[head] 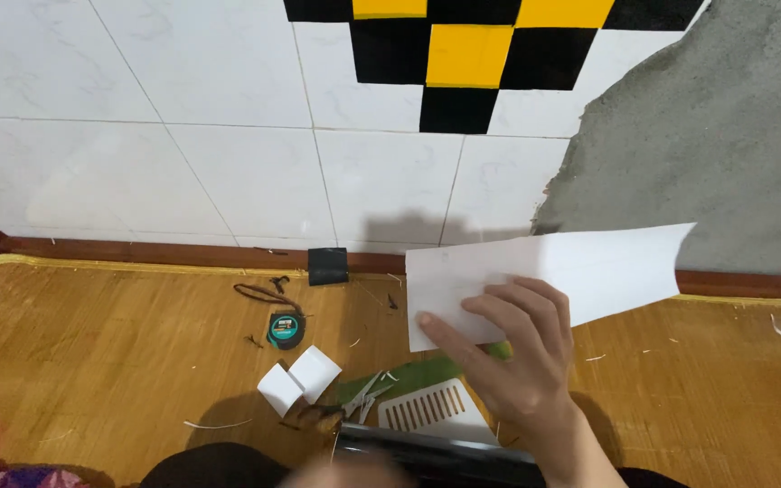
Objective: Cutting black vinyl squares from a roll and applying them to a tiled wall to create a checkered pattern.
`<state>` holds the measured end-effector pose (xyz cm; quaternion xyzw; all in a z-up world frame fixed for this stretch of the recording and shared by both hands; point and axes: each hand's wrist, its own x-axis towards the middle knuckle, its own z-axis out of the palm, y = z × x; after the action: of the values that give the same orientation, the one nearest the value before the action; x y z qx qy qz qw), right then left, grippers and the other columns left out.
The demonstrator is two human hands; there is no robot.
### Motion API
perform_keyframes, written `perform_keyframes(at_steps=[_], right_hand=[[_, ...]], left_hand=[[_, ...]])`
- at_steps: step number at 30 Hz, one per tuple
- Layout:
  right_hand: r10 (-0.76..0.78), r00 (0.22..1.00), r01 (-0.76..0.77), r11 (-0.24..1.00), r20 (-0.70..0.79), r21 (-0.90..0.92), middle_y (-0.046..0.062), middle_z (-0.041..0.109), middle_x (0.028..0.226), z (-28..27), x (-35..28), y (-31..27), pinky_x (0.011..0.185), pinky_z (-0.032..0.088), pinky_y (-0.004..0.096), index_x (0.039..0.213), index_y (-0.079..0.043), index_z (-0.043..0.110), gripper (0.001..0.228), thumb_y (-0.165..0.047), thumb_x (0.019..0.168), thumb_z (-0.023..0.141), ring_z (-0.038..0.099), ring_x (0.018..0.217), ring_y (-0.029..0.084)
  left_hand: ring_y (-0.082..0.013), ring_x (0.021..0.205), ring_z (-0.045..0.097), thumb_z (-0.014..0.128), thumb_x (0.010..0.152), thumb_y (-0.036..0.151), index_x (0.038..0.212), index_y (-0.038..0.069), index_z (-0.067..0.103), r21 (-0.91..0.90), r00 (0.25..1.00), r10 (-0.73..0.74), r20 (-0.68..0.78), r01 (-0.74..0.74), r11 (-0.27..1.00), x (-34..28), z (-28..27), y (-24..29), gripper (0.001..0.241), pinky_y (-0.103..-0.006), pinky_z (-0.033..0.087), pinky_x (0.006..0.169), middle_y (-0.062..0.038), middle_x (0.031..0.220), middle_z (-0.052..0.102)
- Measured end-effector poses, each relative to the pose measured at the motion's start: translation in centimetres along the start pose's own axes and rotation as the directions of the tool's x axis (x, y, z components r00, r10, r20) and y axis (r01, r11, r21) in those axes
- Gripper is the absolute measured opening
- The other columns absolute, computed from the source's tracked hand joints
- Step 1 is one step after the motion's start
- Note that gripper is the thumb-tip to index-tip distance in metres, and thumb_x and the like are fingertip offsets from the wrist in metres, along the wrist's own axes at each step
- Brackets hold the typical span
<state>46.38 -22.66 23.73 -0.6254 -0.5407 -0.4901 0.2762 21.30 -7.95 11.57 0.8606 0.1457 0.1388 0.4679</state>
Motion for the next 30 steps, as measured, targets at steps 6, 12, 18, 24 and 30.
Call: perform_keyframes(at_steps=[6, 12, 18, 24, 30], right_hand=[[0.009, 1.000, -0.008, 1.000, 0.020, -0.010, 0.007, 0.062, 0.109, 1.8, -0.7, -1.4, 0.091, 0.059, 0.048, 0.114, -0.023, 0.083, 0.020, -0.020, 0.097, 0.092, 0.061, 0.101, 0.028], [0.256, 0.924, -0.290, 0.953, 0.285, 0.084, 0.013, 0.054, 0.152, 2.0, -2.3, 0.6, 0.128, 0.027, 0.065, 0.106, -0.022, 0.077, 0.029, -0.046, 0.091, 0.078, 0.039, 0.151, 0.034], [0.634, 0.570, -0.578, 0.762, 0.523, -0.293, 0.003, 0.073, 0.078, 4.8, -6.4, 2.9, 0.072, 0.059, 0.057, 0.092, -0.035, 0.074, 0.034, -0.063, 0.104, 0.058, 0.075, 0.079, 0.041], [0.800, 0.403, -0.562, 0.600, 0.444, -0.570, 0.002, 0.081, 0.085, 2.6, -6.4, 6.0, 0.078, 0.057, 0.051, 0.112, -0.044, 0.069, 0.027, -0.064, 0.093, 0.069, 0.081, 0.086, 0.038], [0.719, 0.507, -0.653, 0.680, 0.474, -0.333, -0.007, 0.082, 0.112, 0.3, -3.7, 6.3, 0.057, 0.055, 0.052, 0.109, -0.032, 0.078, 0.019, -0.028, 0.093, 0.069, 0.076, 0.091, 0.025]], left_hand=[[-0.0167, 0.091, 0.087, 0.075, 0.089, 0.026, 0.121, 0.003, 0.079, -0.489, 0.992, -0.128, 0.011, 0.117, 0.865, 14.4, -3.4, 10.1, 0.040, -0.0289, 0.075, 0.078, -0.011, 0.105, 0.091], [-0.0063, 0.068, 0.069, 0.073, 0.098, 0.028, 0.110, 0.012, 0.088, -0.294, 0.996, -0.072, 0.052, 0.085, 0.952, 17.7, -1.2, 6.3, 0.025, -0.0253, 0.054, 0.062, 0.001, 0.074, 0.078], [-0.0250, 0.084, 0.082, 0.077, 0.097, 0.024, 0.127, 0.002, 0.080, -0.384, 0.997, 0.052, 0.057, -0.026, 0.923, 17.2, -0.4, 3.6, 0.038, -0.0425, 0.069, 0.071, -0.023, 0.095, 0.085], [-0.0355, 0.112, 0.078, 0.077, 0.081, 0.024, 0.106, 0.012, 0.081, 0.767, 0.648, -0.577, 0.497, -0.016, 0.641, 16.8, 4.3, -16.9, 0.028, -0.0459, 0.065, 0.090, -0.016, 0.107, 0.081], [-0.0332, 0.138, 0.059, 0.056, 0.105, 0.010, 0.150, 0.020, 0.053, 0.893, 0.636, -0.700, 0.326, 0.034, 0.448, 17.2, 6.9, -17.4, 0.047, -0.0435, 0.058, 0.105, -0.009, 0.149, 0.056]])
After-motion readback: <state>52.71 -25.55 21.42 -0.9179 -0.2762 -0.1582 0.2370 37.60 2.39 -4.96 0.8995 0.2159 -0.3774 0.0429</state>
